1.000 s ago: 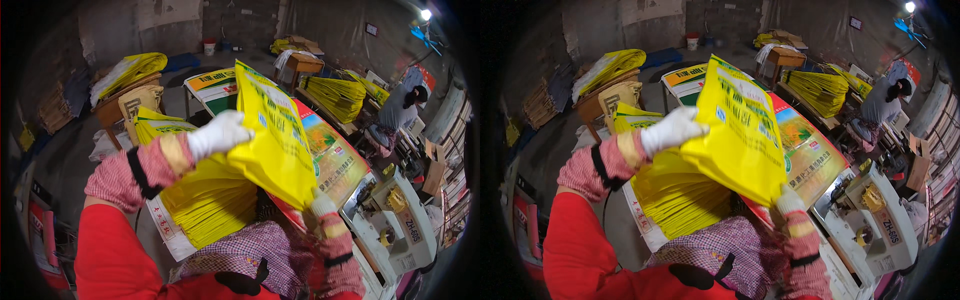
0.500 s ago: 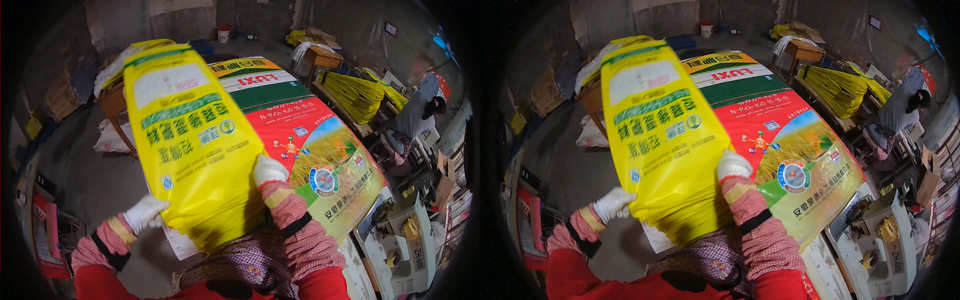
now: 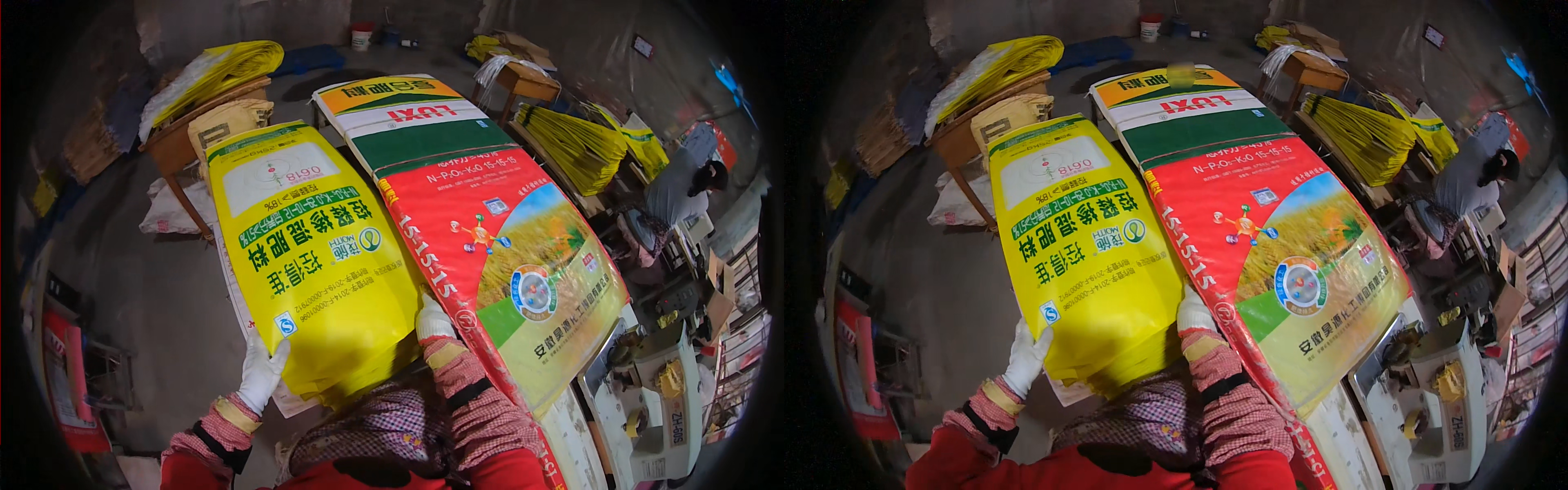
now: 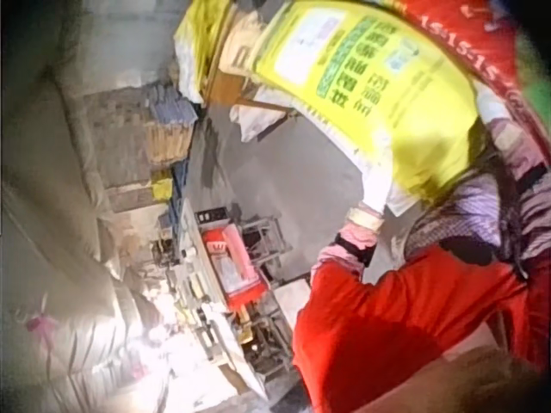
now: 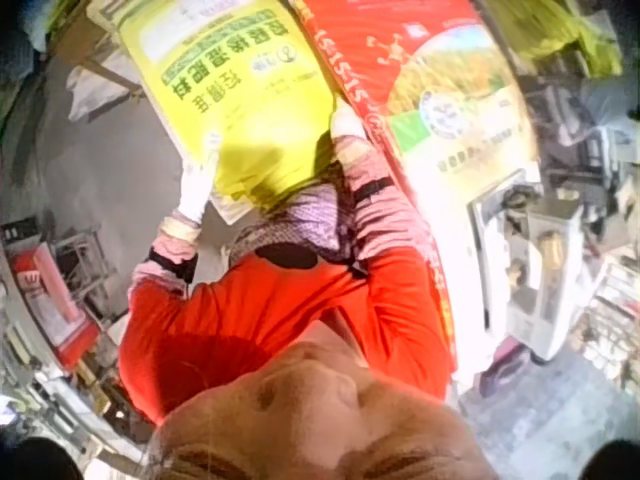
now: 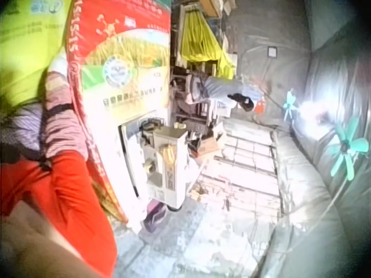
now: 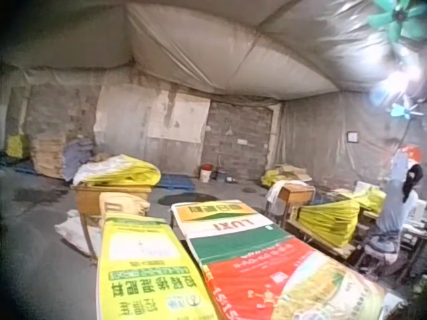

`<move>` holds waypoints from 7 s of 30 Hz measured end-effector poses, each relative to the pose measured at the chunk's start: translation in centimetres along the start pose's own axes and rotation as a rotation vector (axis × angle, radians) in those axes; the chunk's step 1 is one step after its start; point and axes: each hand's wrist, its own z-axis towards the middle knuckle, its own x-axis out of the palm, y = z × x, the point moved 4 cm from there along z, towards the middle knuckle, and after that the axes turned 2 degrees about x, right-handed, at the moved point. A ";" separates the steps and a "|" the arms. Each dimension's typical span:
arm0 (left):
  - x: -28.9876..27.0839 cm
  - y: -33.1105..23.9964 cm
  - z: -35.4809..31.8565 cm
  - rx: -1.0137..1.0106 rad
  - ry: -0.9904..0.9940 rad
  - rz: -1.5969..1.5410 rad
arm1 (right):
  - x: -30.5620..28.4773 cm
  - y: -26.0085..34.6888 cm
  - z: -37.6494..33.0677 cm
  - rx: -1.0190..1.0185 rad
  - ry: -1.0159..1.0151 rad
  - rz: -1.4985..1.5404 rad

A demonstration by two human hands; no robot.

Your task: Sew and stack yellow plastic fertilizer bags using an industrial sewing machine.

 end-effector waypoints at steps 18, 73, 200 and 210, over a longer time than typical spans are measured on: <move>-2.7 -2.1 3.3 0.539 -0.028 0.653 | -34.3 -3.3 -26.1 0.210 0.044 0.005; 28.0 -27.3 -6.5 1.810 0.583 0.451 | -41.2 -18.1 -46.1 0.839 -0.833 -0.405; 33.9 -28.1 -14.1 1.642 0.926 0.628 | -39.0 -21.6 -37.7 0.682 0.451 0.056; 36.5 -27.6 -32.9 1.064 0.570 0.903 | -44.7 -23.7 -53.4 0.539 0.287 0.084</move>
